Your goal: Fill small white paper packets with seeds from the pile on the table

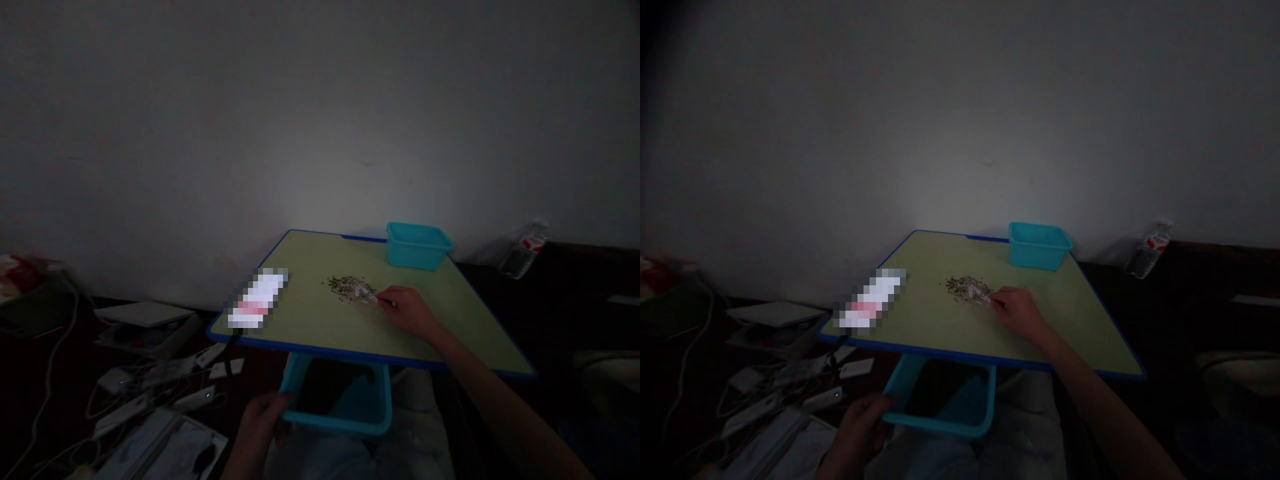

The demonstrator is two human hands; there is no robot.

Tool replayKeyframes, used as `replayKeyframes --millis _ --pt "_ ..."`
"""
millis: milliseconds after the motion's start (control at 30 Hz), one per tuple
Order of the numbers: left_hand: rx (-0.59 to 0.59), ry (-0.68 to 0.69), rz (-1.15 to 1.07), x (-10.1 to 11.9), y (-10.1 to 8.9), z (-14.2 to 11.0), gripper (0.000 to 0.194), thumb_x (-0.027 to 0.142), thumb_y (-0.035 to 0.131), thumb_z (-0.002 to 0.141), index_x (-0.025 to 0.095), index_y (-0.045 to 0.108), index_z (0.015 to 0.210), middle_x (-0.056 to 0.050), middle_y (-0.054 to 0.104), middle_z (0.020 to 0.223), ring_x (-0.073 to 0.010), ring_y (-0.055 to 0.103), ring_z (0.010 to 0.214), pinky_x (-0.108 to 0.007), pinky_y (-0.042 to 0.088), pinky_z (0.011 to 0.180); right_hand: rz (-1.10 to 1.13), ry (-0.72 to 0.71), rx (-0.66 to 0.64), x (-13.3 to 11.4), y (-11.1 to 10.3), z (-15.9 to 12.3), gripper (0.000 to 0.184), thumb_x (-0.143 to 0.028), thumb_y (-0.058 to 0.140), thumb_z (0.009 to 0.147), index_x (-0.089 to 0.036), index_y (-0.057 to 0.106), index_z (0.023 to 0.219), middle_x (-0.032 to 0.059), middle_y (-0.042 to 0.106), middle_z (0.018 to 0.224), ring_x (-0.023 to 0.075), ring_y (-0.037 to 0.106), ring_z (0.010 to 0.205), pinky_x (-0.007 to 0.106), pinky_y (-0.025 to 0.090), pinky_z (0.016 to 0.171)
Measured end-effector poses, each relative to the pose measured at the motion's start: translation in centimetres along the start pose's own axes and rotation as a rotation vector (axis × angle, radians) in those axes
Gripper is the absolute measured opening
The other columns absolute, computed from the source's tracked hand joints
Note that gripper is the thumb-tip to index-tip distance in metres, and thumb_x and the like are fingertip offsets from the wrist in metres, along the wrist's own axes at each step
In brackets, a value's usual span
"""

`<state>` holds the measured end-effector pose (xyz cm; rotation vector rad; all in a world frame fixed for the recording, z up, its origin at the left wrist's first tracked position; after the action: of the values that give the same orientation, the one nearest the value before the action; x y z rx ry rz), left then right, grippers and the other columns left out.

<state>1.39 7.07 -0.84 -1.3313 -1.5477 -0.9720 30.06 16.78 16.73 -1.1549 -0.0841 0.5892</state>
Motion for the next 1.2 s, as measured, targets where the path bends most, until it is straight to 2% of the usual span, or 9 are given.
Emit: replayKeyframes --millis 433,800,1200 --pt "-0.003 -0.011 0.005 -0.7 -0.2 0.5 0.034 0.039 0.062 0.063 0.019 0.05 0.038 0.006 0.039 0.024 -0.0077 0.032 0.022 -0.02 0.02 0.029 -0.014 0.011 0.01 -0.3 0.1 -0.1 0.024 -0.018 0.047 0.084 -0.019 0.069 0.094 0.005 0.068 0.086 0.0148 0.061 0.076 0.024 0.042 0.072" --pt "-0.022 0.011 0.005 -0.3 0.1 0.2 0.033 0.037 0.062 0.065 0.018 0.052 0.04 0.005 0.042 0.025 -0.0074 0.033 0.024 -0.019 0.021 0.031 -0.063 0.008 -0.011 -0.8 0.2 0.6 0.023 -0.02 0.047 0.085 -0.019 0.069 0.091 0.0053 0.067 0.084 0.0154 0.06 0.076 0.025 0.041 0.071" --pt "-0.006 -0.004 0.012 -0.8 -0.2 0.5 0.034 0.039 0.062 0.064 0.018 0.051 0.039 0.005 0.044 0.026 -0.0078 0.035 0.023 -0.02 0.02 0.03 -0.049 -0.016 -0.042 -1.1 0.9 1.2 0.024 -0.021 0.047 0.085 -0.019 0.068 0.095 0.0054 0.067 0.087 0.0151 0.06 0.078 0.024 0.041 0.072"
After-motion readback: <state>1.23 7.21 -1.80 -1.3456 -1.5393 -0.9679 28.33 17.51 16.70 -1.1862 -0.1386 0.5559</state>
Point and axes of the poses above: each hand's wrist, its own z-axis towards the middle knuckle, its own y-axis out of the palm, x = y × z, the point moved 10 cm from there along z, towards the middle knuckle
